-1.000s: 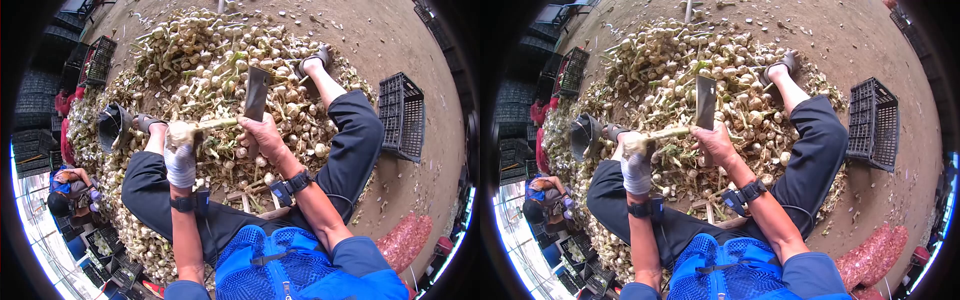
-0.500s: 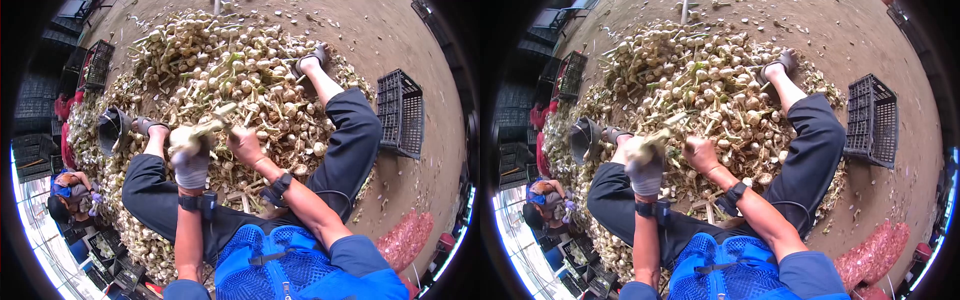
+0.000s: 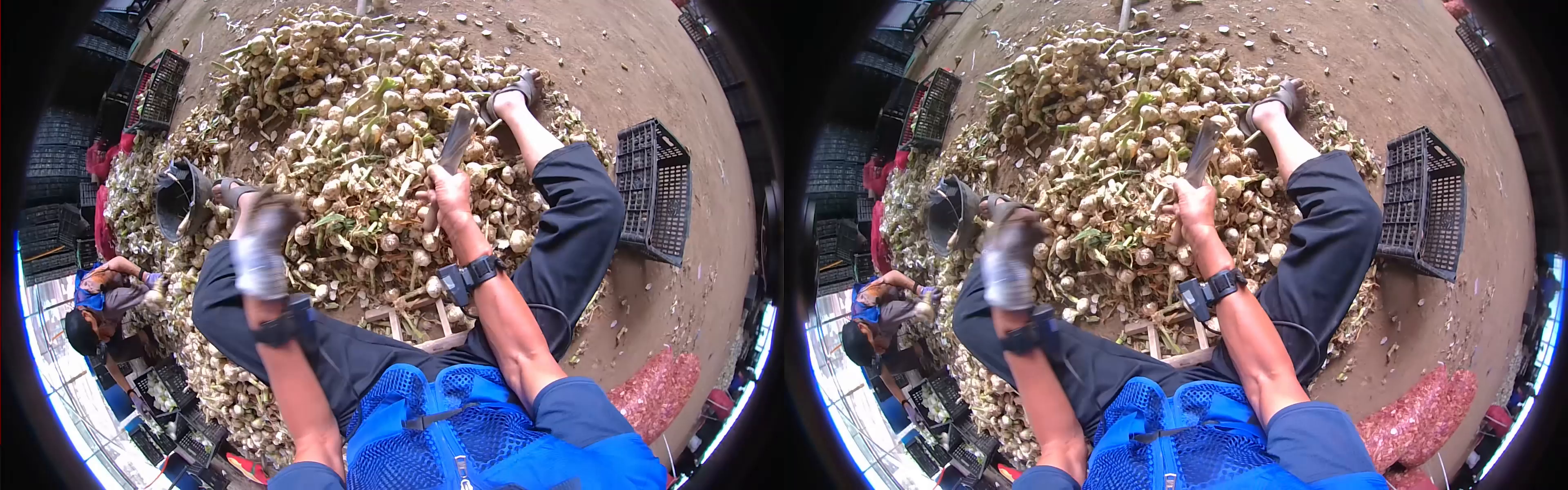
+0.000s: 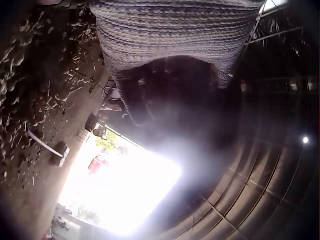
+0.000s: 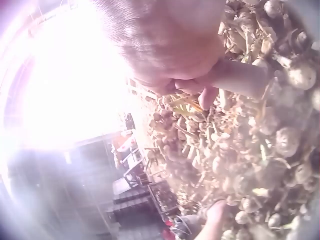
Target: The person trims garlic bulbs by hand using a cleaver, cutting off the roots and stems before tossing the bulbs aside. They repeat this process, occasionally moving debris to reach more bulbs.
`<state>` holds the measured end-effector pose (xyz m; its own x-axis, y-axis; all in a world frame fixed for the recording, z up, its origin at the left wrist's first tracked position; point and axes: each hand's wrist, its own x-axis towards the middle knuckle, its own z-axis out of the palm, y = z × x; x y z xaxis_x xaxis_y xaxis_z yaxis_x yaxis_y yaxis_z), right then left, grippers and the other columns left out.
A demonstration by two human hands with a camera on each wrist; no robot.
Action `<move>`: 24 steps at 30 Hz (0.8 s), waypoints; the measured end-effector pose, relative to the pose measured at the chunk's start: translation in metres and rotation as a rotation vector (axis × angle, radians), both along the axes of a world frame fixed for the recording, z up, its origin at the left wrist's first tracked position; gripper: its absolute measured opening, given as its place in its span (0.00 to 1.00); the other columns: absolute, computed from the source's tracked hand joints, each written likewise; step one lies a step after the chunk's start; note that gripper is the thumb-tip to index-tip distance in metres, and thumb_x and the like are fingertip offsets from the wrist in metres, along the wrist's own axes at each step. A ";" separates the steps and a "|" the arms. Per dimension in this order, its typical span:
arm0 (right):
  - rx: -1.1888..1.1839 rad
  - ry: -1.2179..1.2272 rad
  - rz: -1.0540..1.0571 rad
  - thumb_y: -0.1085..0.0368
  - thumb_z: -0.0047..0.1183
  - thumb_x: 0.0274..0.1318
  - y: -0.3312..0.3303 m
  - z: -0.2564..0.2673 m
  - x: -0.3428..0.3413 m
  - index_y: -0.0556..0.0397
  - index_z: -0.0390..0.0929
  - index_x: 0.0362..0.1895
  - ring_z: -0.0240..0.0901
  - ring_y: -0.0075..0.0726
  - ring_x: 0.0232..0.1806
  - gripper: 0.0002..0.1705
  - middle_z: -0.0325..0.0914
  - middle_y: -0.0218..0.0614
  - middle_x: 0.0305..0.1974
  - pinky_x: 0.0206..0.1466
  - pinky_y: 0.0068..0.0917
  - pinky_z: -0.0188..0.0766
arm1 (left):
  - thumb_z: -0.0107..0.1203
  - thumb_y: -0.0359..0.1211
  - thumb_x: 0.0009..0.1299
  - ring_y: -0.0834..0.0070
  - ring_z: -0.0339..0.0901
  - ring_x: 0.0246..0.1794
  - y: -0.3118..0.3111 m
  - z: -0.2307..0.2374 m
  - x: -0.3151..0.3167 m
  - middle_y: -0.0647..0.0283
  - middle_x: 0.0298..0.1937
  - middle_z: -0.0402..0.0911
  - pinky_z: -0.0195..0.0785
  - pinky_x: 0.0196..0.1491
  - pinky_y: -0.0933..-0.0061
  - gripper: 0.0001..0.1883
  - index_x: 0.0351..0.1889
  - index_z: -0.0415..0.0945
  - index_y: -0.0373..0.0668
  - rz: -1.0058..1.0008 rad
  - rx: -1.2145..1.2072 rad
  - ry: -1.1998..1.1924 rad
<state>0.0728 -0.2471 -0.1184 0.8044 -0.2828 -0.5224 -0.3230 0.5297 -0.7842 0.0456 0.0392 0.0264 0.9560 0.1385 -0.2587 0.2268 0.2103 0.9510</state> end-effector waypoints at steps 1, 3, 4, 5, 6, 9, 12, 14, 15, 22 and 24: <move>-0.022 -0.027 -0.048 0.68 0.58 0.59 -0.002 0.000 0.003 0.55 0.75 0.31 0.62 0.19 0.12 0.06 0.70 0.25 0.21 0.23 0.31 0.83 | 0.60 0.33 0.69 0.69 0.82 0.41 -0.034 -0.007 -0.003 0.58 0.46 0.83 0.76 0.47 0.71 0.19 0.56 0.78 0.39 -0.215 0.315 -0.028; -0.015 -0.047 -0.113 0.69 0.57 0.57 -0.005 0.000 0.004 0.61 0.76 0.35 0.64 0.20 0.12 0.07 0.73 0.28 0.23 0.22 0.28 0.83 | 0.64 0.44 0.64 0.63 0.82 0.48 -0.069 -0.059 -0.001 0.52 0.52 0.83 0.73 0.54 0.66 0.29 0.60 0.75 0.41 -0.644 0.709 0.172; -0.015 -0.043 -0.114 0.69 0.57 0.57 -0.007 -0.002 0.003 0.61 0.76 0.35 0.64 0.20 0.12 0.07 0.73 0.28 0.23 0.22 0.28 0.83 | 0.63 0.49 0.62 0.56 0.80 0.55 -0.090 -0.078 0.001 0.48 0.55 0.82 0.71 0.59 0.61 0.34 0.63 0.73 0.41 -0.800 0.963 0.242; 0.009 -0.047 -0.109 0.69 0.57 0.57 -0.009 -0.005 0.003 0.60 0.76 0.35 0.63 0.20 0.11 0.06 0.73 0.27 0.22 0.22 0.28 0.83 | 0.62 0.50 0.63 0.51 0.78 0.58 -0.109 -0.090 -0.002 0.45 0.56 0.81 0.70 0.61 0.56 0.35 0.65 0.70 0.43 -0.898 1.104 0.297; 0.034 -0.051 -0.106 0.68 0.57 0.57 -0.011 -0.007 0.003 0.59 0.76 0.34 0.62 0.19 0.10 0.06 0.72 0.26 0.21 0.22 0.28 0.83 | 0.63 0.50 0.62 0.51 0.78 0.58 -0.122 -0.113 -0.006 0.45 0.57 0.80 0.70 0.61 0.55 0.35 0.65 0.70 0.44 -0.985 1.191 0.387; 0.031 0.000 -0.082 0.68 0.57 0.57 -0.009 -0.008 0.001 0.58 0.75 0.34 0.62 0.19 0.11 0.06 0.72 0.26 0.21 0.22 0.29 0.83 | 0.57 0.39 0.68 0.54 0.81 0.52 -0.127 -0.196 -0.035 0.48 0.48 0.82 0.76 0.52 0.57 0.16 0.50 0.76 0.41 -0.992 1.479 0.180; 0.006 0.030 -0.096 0.68 0.58 0.58 -0.005 -0.007 -0.001 0.57 0.74 0.29 0.59 0.19 0.10 0.08 0.69 0.25 0.21 0.25 0.30 0.84 | 0.47 0.30 0.73 0.61 0.81 0.41 -0.122 -0.230 -0.054 0.56 0.40 0.80 0.77 0.39 0.59 0.08 0.45 0.77 0.44 -0.796 1.667 -0.107; 0.015 0.029 -0.089 0.68 0.58 0.58 -0.002 -0.004 0.002 0.57 0.74 0.30 0.59 0.19 0.10 0.08 0.69 0.25 0.21 0.25 0.31 0.84 | 0.50 0.30 0.70 0.58 0.81 0.42 -0.117 -0.235 -0.060 0.55 0.42 0.79 0.77 0.40 0.58 0.09 0.46 0.76 0.43 -0.784 1.664 -0.076; 0.017 0.026 -0.076 0.67 0.58 0.58 -0.002 -0.001 0.001 0.57 0.74 0.31 0.59 0.19 0.10 0.08 0.69 0.25 0.21 0.26 0.31 0.84 | 0.54 0.29 0.67 0.55 0.80 0.42 -0.115 -0.234 -0.060 0.53 0.44 0.78 0.77 0.42 0.57 0.11 0.47 0.75 0.41 -0.770 1.658 -0.052; -0.009 0.036 -0.047 0.66 0.57 0.60 -0.004 0.011 -0.002 0.57 0.72 0.35 0.59 0.17 0.11 0.08 0.67 0.23 0.20 0.27 0.31 0.84 | 0.69 0.41 0.58 0.55 0.80 0.48 -0.094 -0.230 -0.053 0.52 0.52 0.77 0.76 0.48 0.56 0.27 0.53 0.72 0.45 -0.766 1.570 0.087; -0.017 0.039 -0.059 0.66 0.57 0.60 -0.004 0.014 -0.003 0.57 0.72 0.35 0.59 0.17 0.11 0.08 0.67 0.23 0.20 0.27 0.31 0.84 | 0.69 0.42 0.56 0.52 0.79 0.50 -0.090 -0.234 -0.052 0.51 0.52 0.79 0.75 0.52 0.56 0.28 0.54 0.75 0.44 -0.693 1.499 0.024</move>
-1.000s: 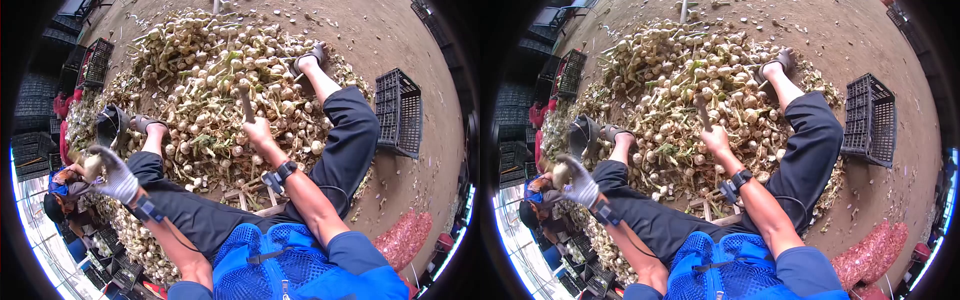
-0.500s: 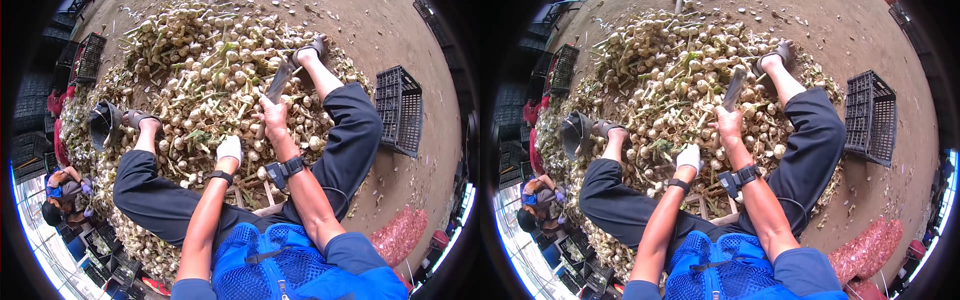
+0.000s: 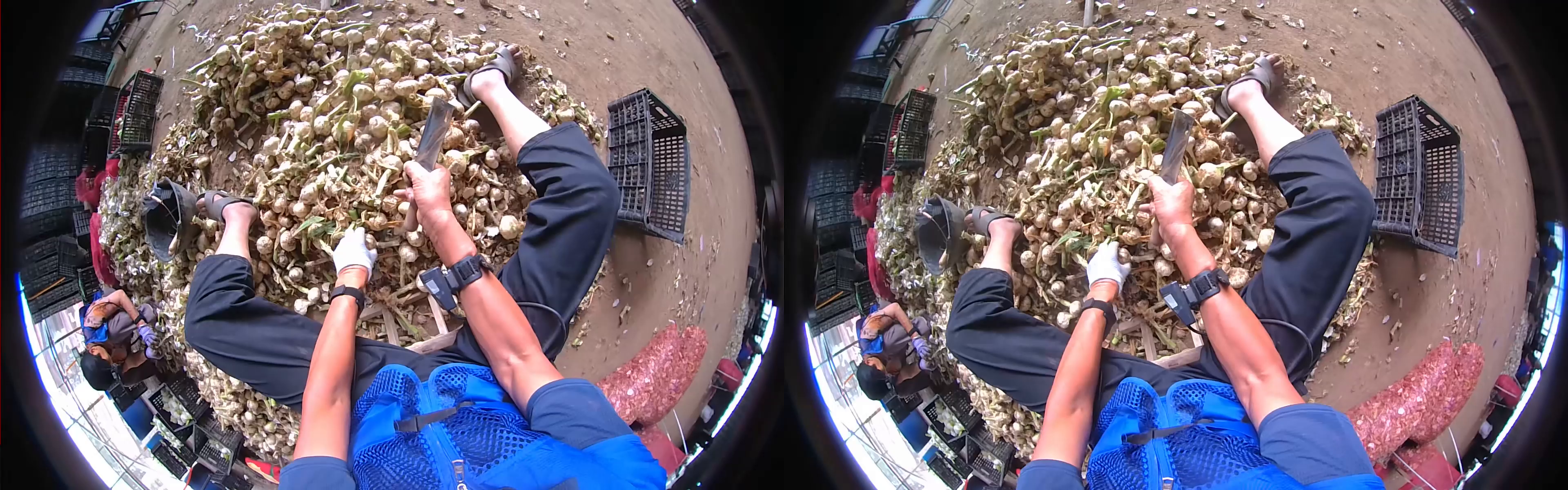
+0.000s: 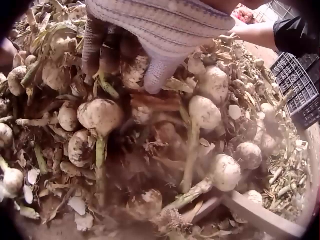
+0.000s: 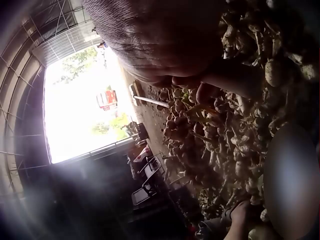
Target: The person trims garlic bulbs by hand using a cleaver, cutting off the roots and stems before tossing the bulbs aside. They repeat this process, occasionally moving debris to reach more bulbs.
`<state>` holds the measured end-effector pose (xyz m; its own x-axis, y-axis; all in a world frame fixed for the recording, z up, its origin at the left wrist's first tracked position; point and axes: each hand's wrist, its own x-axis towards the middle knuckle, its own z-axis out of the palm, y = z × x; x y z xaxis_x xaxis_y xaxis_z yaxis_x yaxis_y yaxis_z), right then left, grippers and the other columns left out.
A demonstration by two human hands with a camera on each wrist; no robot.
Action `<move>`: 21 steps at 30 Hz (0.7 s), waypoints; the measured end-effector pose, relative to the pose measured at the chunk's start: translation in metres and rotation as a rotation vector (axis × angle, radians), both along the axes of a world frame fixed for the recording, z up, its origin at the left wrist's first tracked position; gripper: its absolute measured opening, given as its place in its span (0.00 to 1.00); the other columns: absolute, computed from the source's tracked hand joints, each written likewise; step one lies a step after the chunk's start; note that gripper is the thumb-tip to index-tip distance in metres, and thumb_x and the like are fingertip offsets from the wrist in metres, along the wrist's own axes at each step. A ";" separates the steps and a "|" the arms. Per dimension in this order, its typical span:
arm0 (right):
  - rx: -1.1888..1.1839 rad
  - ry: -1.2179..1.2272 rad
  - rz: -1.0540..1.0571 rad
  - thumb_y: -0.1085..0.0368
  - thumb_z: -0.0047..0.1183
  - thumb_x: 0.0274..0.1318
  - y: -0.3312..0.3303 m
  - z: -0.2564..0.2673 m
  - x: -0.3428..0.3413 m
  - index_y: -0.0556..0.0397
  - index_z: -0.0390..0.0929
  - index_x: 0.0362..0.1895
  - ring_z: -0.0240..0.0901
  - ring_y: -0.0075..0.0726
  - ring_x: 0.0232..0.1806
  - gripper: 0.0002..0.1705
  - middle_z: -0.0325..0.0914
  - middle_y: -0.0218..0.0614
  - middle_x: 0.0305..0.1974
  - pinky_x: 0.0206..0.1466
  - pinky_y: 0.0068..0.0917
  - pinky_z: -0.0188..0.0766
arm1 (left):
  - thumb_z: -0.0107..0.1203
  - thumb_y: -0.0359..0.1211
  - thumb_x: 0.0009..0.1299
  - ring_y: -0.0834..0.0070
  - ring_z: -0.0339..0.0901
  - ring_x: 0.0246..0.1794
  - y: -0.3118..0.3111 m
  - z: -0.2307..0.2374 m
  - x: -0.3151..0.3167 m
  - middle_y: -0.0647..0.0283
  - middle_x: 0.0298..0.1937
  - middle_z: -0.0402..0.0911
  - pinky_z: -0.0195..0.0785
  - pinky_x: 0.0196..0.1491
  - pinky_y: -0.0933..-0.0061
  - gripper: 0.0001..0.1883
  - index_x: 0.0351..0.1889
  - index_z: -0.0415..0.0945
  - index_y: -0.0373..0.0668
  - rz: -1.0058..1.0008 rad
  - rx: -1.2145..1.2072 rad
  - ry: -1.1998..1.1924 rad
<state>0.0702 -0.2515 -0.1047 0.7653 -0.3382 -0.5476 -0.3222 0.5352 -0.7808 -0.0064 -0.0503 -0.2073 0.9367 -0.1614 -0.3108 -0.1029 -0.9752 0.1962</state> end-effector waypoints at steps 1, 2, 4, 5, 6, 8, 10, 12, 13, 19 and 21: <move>0.017 -0.008 0.012 0.66 0.57 0.60 -0.001 0.002 -0.001 0.57 0.72 0.35 0.60 0.17 0.11 0.08 0.67 0.23 0.21 0.27 0.31 0.84 | 0.69 0.42 0.56 0.52 0.79 0.50 0.002 -0.002 0.002 0.51 0.52 0.79 0.75 0.52 0.56 0.28 0.54 0.75 0.44 0.000 -0.002 -0.008; 0.033 -0.015 0.025 0.66 0.58 0.60 -0.002 0.003 -0.001 0.56 0.72 0.35 0.60 0.17 0.11 0.08 0.68 0.23 0.21 0.27 0.31 0.84 | 0.69 0.42 0.56 0.52 0.79 0.49 -0.002 0.013 0.009 0.51 0.50 0.80 0.74 0.52 0.56 0.26 0.51 0.78 0.43 0.118 -0.102 0.063; 0.010 -0.019 0.024 0.66 0.58 0.60 -0.001 0.005 -0.001 0.57 0.73 0.36 0.60 0.18 0.11 0.08 0.68 0.23 0.21 0.27 0.31 0.84 | 0.70 0.43 0.51 0.54 0.81 0.45 -0.005 0.039 0.016 0.50 0.43 0.82 0.74 0.51 0.59 0.24 0.44 0.83 0.41 0.265 -0.338 -0.018; -0.011 -0.020 0.022 0.66 0.57 0.60 0.000 0.007 -0.001 0.57 0.73 0.37 0.61 0.18 0.11 0.08 0.69 0.24 0.21 0.27 0.31 0.84 | 0.72 0.39 0.51 0.62 0.81 0.45 0.004 0.035 0.023 0.55 0.44 0.82 0.75 0.52 0.64 0.28 0.51 0.81 0.40 0.395 -0.552 0.073; -0.010 -0.026 0.024 0.66 0.57 0.60 0.001 0.004 -0.001 0.57 0.73 0.37 0.61 0.18 0.11 0.08 0.69 0.24 0.21 0.27 0.31 0.84 | 0.72 0.35 0.52 0.66 0.80 0.46 0.009 0.035 0.032 0.57 0.45 0.82 0.74 0.53 0.67 0.29 0.53 0.79 0.40 0.486 -0.767 0.101; -0.081 -0.033 0.056 0.62 0.62 0.58 0.005 0.000 -0.002 0.61 0.79 0.35 0.71 0.22 0.19 0.13 0.75 0.30 0.26 0.19 0.25 0.80 | 0.69 0.27 0.56 0.74 0.77 0.50 0.010 0.070 0.043 0.62 0.50 0.81 0.73 0.55 0.71 0.28 0.58 0.75 0.40 0.547 -0.971 0.096; -0.079 -0.068 0.147 0.61 0.61 0.60 0.009 0.009 -0.005 0.59 0.79 0.35 0.69 0.20 0.18 0.12 0.74 0.27 0.25 0.22 0.23 0.80 | 0.63 0.21 0.56 0.75 0.77 0.51 0.011 0.095 0.049 0.64 0.52 0.80 0.72 0.56 0.73 0.27 0.57 0.75 0.41 0.459 -1.166 0.025; -0.096 -0.132 0.278 0.56 0.63 0.62 0.015 0.017 -0.008 0.55 0.79 0.33 0.67 0.16 0.18 0.15 0.73 0.23 0.24 0.23 0.19 0.77 | 0.57 0.17 0.55 0.76 0.76 0.53 0.011 0.118 0.054 0.65 0.52 0.79 0.70 0.58 0.74 0.28 0.56 0.75 0.42 0.384 -1.221 -0.048; -0.111 -0.140 0.331 0.51 0.65 0.60 0.016 0.021 -0.012 0.55 0.79 0.34 0.67 0.15 0.17 0.20 0.73 0.23 0.24 0.24 0.19 0.77 | 0.55 0.16 0.56 0.74 0.76 0.55 0.013 0.126 0.054 0.64 0.54 0.78 0.70 0.59 0.73 0.27 0.56 0.76 0.42 0.365 -1.276 -0.032; 0.050 -0.103 0.646 0.40 0.67 0.54 0.032 0.045 -0.020 0.54 0.79 0.41 0.64 0.13 0.18 0.29 0.69 0.20 0.24 0.22 0.18 0.71 | 0.52 0.15 0.57 0.67 0.73 0.63 0.007 0.168 0.048 0.57 0.61 0.75 0.66 0.67 0.70 0.33 0.64 0.72 0.41 0.077 -1.124 -0.165; 0.132 -0.161 0.644 0.42 0.68 0.54 0.037 0.053 -0.023 0.54 0.79 0.41 0.63 0.13 0.18 0.28 0.70 0.20 0.24 0.23 0.17 0.69 | 0.52 0.15 0.58 0.67 0.72 0.64 -0.001 0.177 0.046 0.56 0.65 0.72 0.63 0.69 0.69 0.39 0.71 0.64 0.41 0.189 -1.266 -0.186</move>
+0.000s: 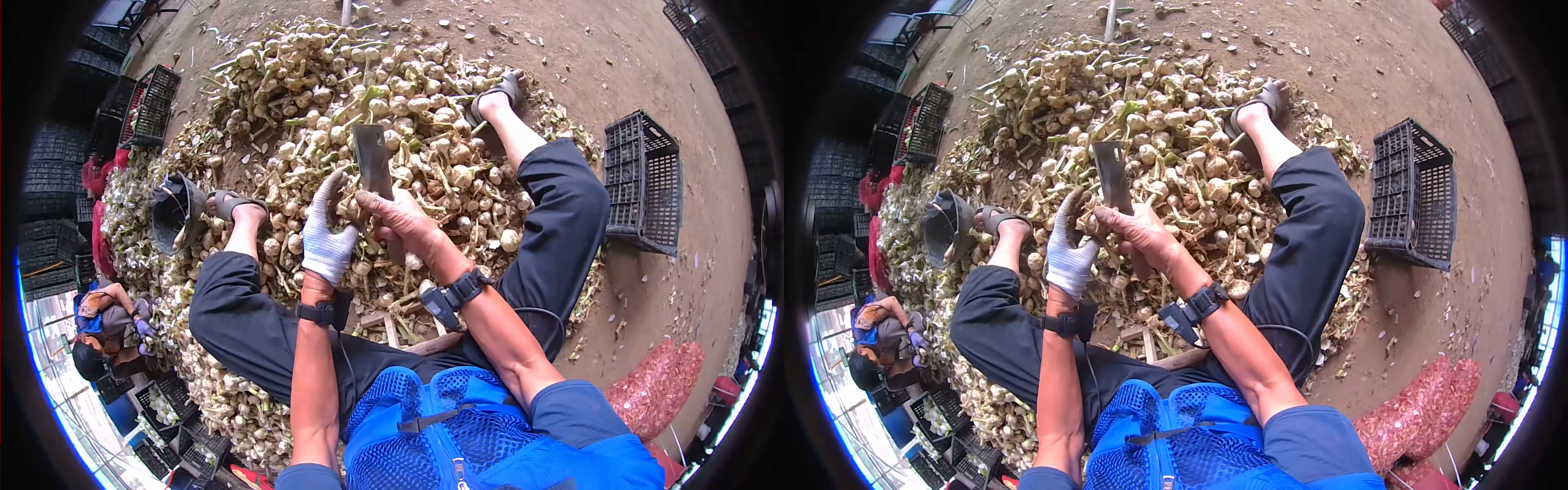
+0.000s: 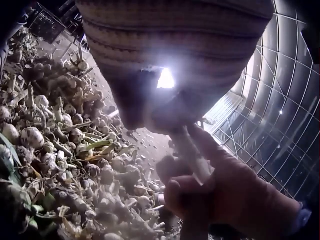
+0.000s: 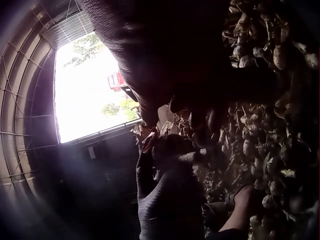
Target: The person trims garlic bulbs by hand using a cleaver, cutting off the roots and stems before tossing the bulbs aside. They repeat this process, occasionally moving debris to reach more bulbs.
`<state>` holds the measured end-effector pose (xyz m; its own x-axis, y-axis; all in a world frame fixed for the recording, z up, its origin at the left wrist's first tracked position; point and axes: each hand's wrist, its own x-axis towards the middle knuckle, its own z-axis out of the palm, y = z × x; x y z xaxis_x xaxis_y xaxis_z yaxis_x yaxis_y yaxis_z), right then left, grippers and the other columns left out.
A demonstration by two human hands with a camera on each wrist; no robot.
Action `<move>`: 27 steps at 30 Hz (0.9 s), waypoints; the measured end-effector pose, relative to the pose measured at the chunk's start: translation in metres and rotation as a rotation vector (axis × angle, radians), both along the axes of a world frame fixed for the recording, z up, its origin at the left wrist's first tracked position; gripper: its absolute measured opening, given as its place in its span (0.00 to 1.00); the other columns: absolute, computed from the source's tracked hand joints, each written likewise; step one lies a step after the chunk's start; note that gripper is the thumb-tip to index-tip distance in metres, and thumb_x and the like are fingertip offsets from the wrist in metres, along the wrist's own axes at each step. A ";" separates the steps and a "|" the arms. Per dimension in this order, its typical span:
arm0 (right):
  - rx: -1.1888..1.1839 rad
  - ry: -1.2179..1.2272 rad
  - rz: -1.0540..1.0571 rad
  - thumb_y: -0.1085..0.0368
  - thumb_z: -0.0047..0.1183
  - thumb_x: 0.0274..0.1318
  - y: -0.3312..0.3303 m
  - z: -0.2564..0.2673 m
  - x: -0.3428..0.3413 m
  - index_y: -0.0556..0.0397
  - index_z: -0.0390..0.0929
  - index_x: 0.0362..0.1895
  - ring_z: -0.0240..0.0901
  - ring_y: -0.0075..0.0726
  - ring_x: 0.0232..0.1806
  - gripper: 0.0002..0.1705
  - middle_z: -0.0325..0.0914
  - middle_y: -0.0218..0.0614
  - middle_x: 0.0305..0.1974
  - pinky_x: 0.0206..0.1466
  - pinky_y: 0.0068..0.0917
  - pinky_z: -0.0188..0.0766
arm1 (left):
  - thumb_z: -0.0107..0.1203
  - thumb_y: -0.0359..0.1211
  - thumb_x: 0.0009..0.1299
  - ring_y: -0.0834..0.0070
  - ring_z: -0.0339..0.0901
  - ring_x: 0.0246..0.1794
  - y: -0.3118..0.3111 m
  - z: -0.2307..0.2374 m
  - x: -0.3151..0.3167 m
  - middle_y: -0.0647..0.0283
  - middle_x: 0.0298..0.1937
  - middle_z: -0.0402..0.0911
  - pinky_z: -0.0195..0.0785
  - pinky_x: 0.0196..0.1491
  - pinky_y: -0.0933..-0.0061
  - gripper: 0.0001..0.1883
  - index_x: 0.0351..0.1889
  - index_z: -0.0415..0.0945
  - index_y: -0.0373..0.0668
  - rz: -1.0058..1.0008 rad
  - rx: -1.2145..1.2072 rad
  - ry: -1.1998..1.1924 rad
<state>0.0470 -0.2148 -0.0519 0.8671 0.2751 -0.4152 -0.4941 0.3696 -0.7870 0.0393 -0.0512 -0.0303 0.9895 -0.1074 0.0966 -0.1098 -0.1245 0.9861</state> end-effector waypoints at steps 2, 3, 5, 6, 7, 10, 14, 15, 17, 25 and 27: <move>0.097 -0.028 0.005 0.43 0.69 0.54 0.001 0.007 -0.002 0.53 0.79 0.41 0.62 0.12 0.17 0.27 0.71 0.20 0.24 0.23 0.16 0.68 | 0.51 0.15 0.59 0.68 0.72 0.64 0.003 -0.001 0.001 0.55 0.67 0.71 0.63 0.69 0.69 0.41 0.75 0.58 0.40 -0.008 -0.013 -0.013; 0.125 -0.080 -0.013 0.46 0.69 0.54 -0.002 0.011 -0.002 0.53 0.80 0.41 0.63 0.12 0.19 0.25 0.73 0.20 0.25 0.23 0.16 0.67 | 0.52 0.17 0.61 0.69 0.72 0.64 0.007 -0.001 0.001 0.56 0.66 0.71 0.64 0.68 0.70 0.40 0.75 0.57 0.39 0.006 -0.184 0.112; 0.069 -0.139 0.013 0.51 0.69 0.55 -0.008 0.020 0.001 0.53 0.82 0.41 0.69 0.15 0.24 0.20 0.78 0.24 0.29 0.26 0.18 0.69 | 0.60 0.26 0.67 0.73 0.72 0.62 0.019 0.004 0.000 0.58 0.65 0.73 0.70 0.60 0.75 0.35 0.74 0.61 0.39 -0.021 -0.361 0.307; 0.071 -0.139 0.014 0.51 0.69 0.55 -0.010 0.027 0.000 0.53 0.82 0.41 0.69 0.15 0.24 0.20 0.78 0.24 0.29 0.26 0.18 0.69 | 0.60 0.26 0.67 0.73 0.72 0.62 0.020 0.003 0.000 0.58 0.65 0.73 0.70 0.60 0.75 0.35 0.74 0.61 0.39 -0.019 -0.360 0.306; 0.032 -0.170 0.021 0.51 0.69 0.56 -0.012 0.034 -0.002 0.54 0.82 0.41 0.71 0.16 0.26 0.20 0.79 0.24 0.29 0.27 0.19 0.70 | 0.62 0.29 0.68 0.75 0.72 0.60 0.020 0.003 -0.001 0.60 0.62 0.74 0.71 0.57 0.76 0.33 0.72 0.64 0.39 -0.036 -0.244 0.369; -0.008 -0.216 0.008 0.50 0.67 0.58 -0.007 0.037 -0.002 0.56 0.82 0.40 0.74 0.18 0.28 0.21 0.80 0.26 0.30 0.31 0.22 0.72 | 0.64 0.39 0.71 0.84 0.73 0.49 0.014 0.013 -0.006 0.67 0.54 0.78 0.69 0.51 0.82 0.31 0.68 0.69 0.37 -0.051 -0.093 0.418; -0.158 -0.236 0.035 0.52 0.63 0.61 -0.011 0.042 -0.001 0.57 0.81 0.35 0.72 0.22 0.27 0.18 0.79 0.30 0.27 0.31 0.25 0.71 | 0.64 0.30 0.70 0.81 0.77 0.46 0.017 0.020 -0.003 0.65 0.52 0.80 0.74 0.47 0.77 0.24 0.63 0.71 0.39 -0.016 -0.220 0.298; -0.399 -0.488 -0.014 0.53 0.63 0.60 -0.011 0.031 0.003 0.56 0.79 0.32 0.71 0.29 0.25 0.18 0.76 0.32 0.25 0.30 0.28 0.71 | 0.64 0.30 0.69 0.80 0.77 0.46 0.020 0.023 -0.003 0.65 0.52 0.80 0.74 0.47 0.77 0.25 0.63 0.71 0.39 0.030 -0.199 0.314; -0.727 -0.883 -0.087 0.57 0.64 0.54 -0.009 0.018 0.010 0.55 0.72 0.26 0.70 0.49 0.25 0.17 0.70 0.40 0.24 0.31 0.36 0.71 | 0.65 0.29 0.68 0.80 0.77 0.45 0.024 0.025 -0.002 0.65 0.50 0.80 0.74 0.47 0.78 0.28 0.65 0.67 0.39 0.072 -0.135 0.302; -0.988 -1.151 -0.074 0.60 0.61 0.46 0.006 0.015 -0.003 0.50 0.71 0.27 0.76 0.48 0.28 0.12 0.71 0.37 0.27 0.29 0.40 0.72 | 0.62 0.24 0.67 0.79 0.79 0.44 0.025 0.027 -0.014 0.62 0.50 0.80 0.77 0.48 0.78 0.32 0.69 0.60 0.39 -0.031 -0.041 0.232; -0.982 -1.152 -0.088 0.59 0.62 0.47 0.009 0.014 -0.004 0.50 0.71 0.26 0.75 0.49 0.28 0.14 0.71 0.38 0.27 0.28 0.40 0.71 | 0.62 0.31 0.70 0.79 0.78 0.45 0.029 0.014 -0.019 0.63 0.50 0.80 0.76 0.47 0.78 0.32 0.69 0.60 0.38 -0.036 -0.045 0.222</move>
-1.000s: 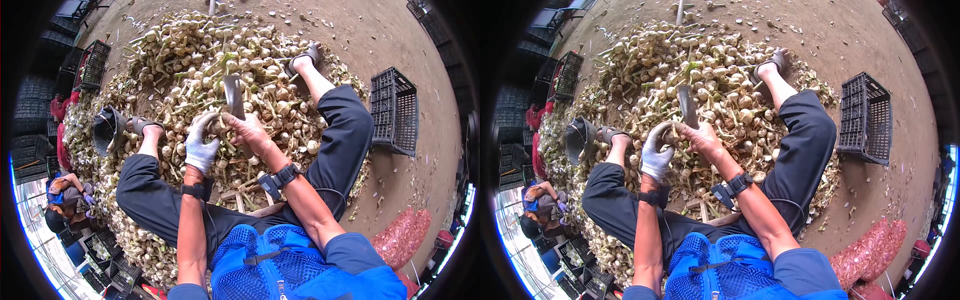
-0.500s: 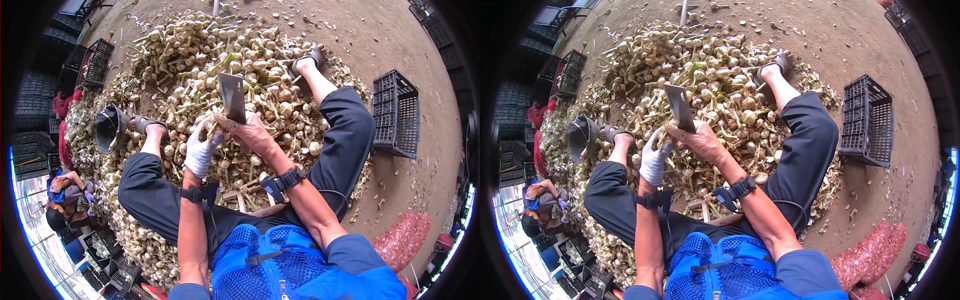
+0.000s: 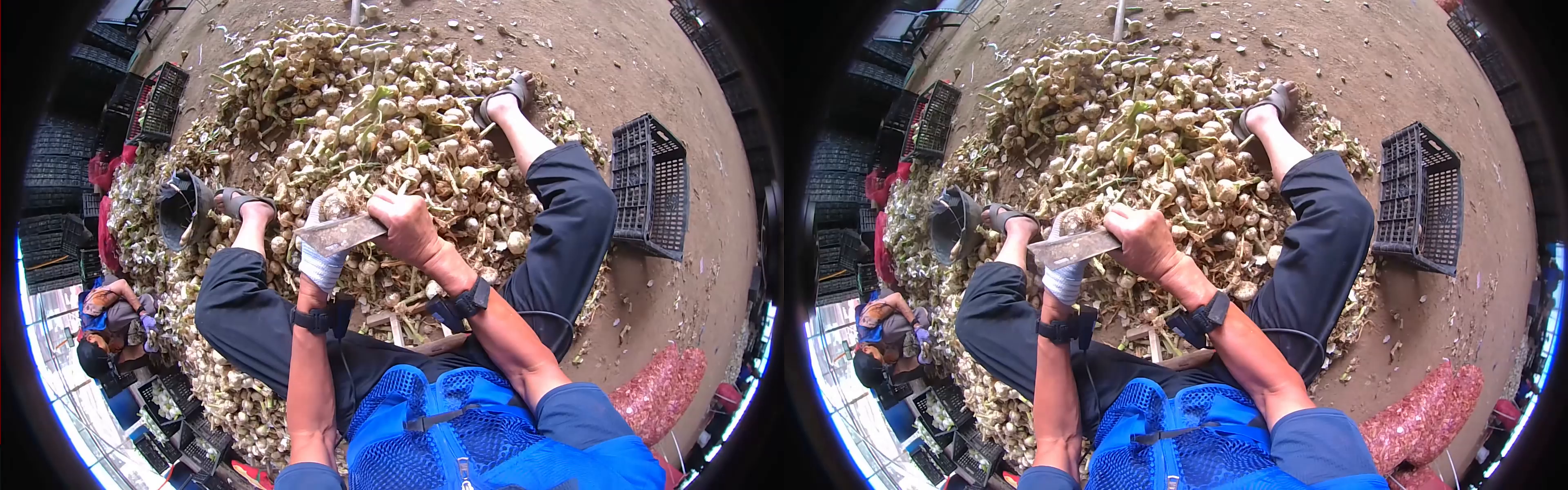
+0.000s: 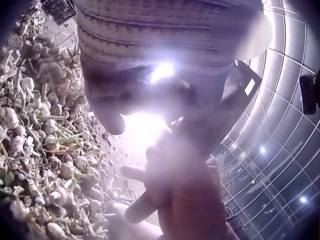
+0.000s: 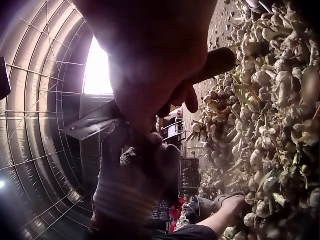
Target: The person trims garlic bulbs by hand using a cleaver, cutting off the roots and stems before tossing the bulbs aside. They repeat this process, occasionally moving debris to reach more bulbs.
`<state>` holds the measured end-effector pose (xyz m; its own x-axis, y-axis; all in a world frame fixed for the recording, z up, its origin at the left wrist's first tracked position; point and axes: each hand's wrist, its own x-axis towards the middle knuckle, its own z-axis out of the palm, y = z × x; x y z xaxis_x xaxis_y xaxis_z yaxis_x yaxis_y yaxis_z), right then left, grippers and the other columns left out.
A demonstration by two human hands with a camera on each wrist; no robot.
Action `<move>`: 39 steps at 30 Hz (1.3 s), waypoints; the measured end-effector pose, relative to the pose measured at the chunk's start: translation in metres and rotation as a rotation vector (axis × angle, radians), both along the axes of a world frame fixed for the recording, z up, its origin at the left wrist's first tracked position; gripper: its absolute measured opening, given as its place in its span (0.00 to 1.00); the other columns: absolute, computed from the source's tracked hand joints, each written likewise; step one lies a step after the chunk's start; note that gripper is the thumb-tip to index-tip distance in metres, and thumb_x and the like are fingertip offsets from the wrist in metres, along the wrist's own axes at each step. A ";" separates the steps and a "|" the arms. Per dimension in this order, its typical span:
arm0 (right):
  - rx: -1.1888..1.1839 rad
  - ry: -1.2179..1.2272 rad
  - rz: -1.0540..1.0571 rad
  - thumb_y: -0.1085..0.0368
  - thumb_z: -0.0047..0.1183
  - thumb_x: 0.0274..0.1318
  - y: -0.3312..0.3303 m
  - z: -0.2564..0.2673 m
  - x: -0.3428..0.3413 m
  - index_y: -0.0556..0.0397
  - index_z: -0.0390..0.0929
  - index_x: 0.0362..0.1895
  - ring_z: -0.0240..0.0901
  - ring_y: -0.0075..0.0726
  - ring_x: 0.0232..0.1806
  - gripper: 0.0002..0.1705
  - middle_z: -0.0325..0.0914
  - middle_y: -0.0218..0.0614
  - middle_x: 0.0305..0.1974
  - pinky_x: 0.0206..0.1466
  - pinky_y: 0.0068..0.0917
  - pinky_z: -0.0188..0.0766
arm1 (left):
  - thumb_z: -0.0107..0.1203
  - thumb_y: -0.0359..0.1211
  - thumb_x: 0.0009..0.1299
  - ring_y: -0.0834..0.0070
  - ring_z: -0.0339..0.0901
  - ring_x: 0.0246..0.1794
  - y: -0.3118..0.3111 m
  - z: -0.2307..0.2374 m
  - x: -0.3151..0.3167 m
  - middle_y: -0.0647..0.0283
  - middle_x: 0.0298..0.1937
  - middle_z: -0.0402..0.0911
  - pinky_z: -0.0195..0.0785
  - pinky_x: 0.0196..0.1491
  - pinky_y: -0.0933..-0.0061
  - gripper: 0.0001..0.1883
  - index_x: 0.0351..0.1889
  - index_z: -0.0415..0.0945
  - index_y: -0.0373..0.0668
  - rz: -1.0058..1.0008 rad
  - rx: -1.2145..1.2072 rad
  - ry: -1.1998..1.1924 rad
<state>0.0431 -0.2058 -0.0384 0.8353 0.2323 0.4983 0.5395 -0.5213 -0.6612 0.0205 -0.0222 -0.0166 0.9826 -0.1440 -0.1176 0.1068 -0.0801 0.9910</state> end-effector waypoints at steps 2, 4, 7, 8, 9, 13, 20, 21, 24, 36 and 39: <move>0.015 0.009 -0.001 0.60 0.63 0.46 0.000 -0.001 -0.003 0.51 0.70 0.25 0.74 0.50 0.26 0.14 0.71 0.39 0.26 0.27 0.39 0.70 | 0.59 0.24 0.69 0.77 0.80 0.45 0.002 -0.018 0.001 0.61 0.50 0.80 0.78 0.47 0.76 0.30 0.68 0.60 0.39 0.053 -0.010 0.022; 0.021 0.016 -0.004 0.60 0.63 0.46 0.001 -0.003 -0.004 0.51 0.70 0.26 0.74 0.50 0.26 0.14 0.71 0.39 0.26 0.26 0.39 0.70 | 0.59 0.24 0.70 0.77 0.81 0.45 0.009 -0.031 0.002 0.60 0.51 0.80 0.79 0.47 0.75 0.29 0.68 0.60 0.38 0.028 -0.074 0.059; 0.023 0.038 -0.030 0.61 0.63 0.45 0.004 -0.013 -0.004 0.51 0.70 0.26 0.74 0.50 0.26 0.14 0.71 0.40 0.26 0.27 0.39 0.71 | 0.58 0.24 0.70 0.76 0.81 0.45 0.004 -0.028 0.003 0.60 0.50 0.81 0.79 0.47 0.74 0.27 0.66 0.62 0.38 0.015 -0.133 0.118; 0.019 0.053 -0.053 0.61 0.63 0.45 0.004 -0.018 -0.004 0.52 0.70 0.27 0.75 0.51 0.27 0.14 0.71 0.40 0.27 0.27 0.39 0.71 | 0.59 0.25 0.70 0.76 0.81 0.45 0.001 -0.026 0.004 0.60 0.49 0.81 0.79 0.47 0.74 0.26 0.64 0.64 0.38 0.028 -0.129 0.138; 0.018 0.056 -0.057 0.61 0.63 0.45 0.003 -0.024 -0.005 0.52 0.70 0.27 0.75 0.51 0.27 0.14 0.71 0.40 0.27 0.27 0.39 0.71 | 0.59 0.25 0.70 0.76 0.81 0.45 0.000 -0.027 0.005 0.60 0.49 0.81 0.79 0.47 0.74 0.26 0.64 0.64 0.38 0.024 -0.130 0.142; 0.030 0.059 -0.115 0.60 0.64 0.45 0.004 -0.032 -0.004 0.53 0.71 0.27 0.77 0.51 0.29 0.14 0.73 0.42 0.28 0.29 0.39 0.73 | 0.65 0.36 0.69 0.80 0.78 0.42 -0.006 -0.021 0.009 0.64 0.45 0.81 0.75 0.44 0.77 0.27 0.62 0.66 0.40 -0.038 0.038 0.013; 0.063 -0.017 -0.174 0.58 0.59 0.51 0.002 -0.035 -0.002 0.51 0.70 0.25 0.75 0.50 0.24 0.14 0.71 0.42 0.25 0.25 0.40 0.70 | 0.64 0.31 0.67 0.79 0.78 0.37 -0.015 -0.015 0.012 0.66 0.39 0.81 0.74 0.41 0.74 0.21 0.56 0.70 0.38 -0.047 0.345 -0.154; 0.063 -0.017 -0.176 0.58 0.59 0.51 0.001 -0.037 -0.002 0.51 0.70 0.25 0.75 0.50 0.24 0.14 0.71 0.42 0.25 0.25 0.40 0.70 | 0.64 0.30 0.66 0.79 0.78 0.36 -0.016 -0.014 0.010 0.66 0.37 0.81 0.74 0.41 0.74 0.21 0.55 0.71 0.38 -0.031 0.339 -0.152; 0.064 -0.017 -0.188 0.59 0.59 0.52 -0.001 -0.049 -0.002 0.52 0.70 0.25 0.76 0.50 0.25 0.13 0.72 0.42 0.26 0.26 0.39 0.71 | 0.68 0.28 0.58 0.78 0.79 0.31 -0.022 -0.017 0.010 0.65 0.32 0.82 0.75 0.39 0.74 0.20 0.47 0.74 0.38 0.030 0.411 -0.205; 1.047 0.922 -0.242 0.67 0.59 0.58 -0.011 -0.064 -0.003 0.56 0.78 0.33 0.72 0.18 0.21 0.06 0.76 0.27 0.27 0.24 0.19 0.82 | 0.68 0.31 0.60 0.79 0.79 0.43 -0.041 0.007 -0.004 0.65 0.44 0.81 0.74 0.49 0.75 0.27 0.57 0.73 0.40 0.133 0.084 -0.060; 1.337 1.224 0.152 0.57 0.64 0.60 0.014 -0.046 -0.019 0.55 0.78 0.43 0.72 0.18 0.22 0.16 0.79 0.28 0.29 0.23 0.22 0.78 | 0.70 0.35 0.60 0.78 0.78 0.46 -0.040 0.004 -0.002 0.64 0.47 0.79 0.73 0.51 0.74 0.30 0.59 0.71 0.41 0.151 0.022 -0.168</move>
<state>0.0238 -0.1916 -0.0839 0.8444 0.3361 -0.4173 -0.5303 0.6348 -0.5619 0.0185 -0.0621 -0.0122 0.9988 0.0075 0.0481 -0.0471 -0.0977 0.9941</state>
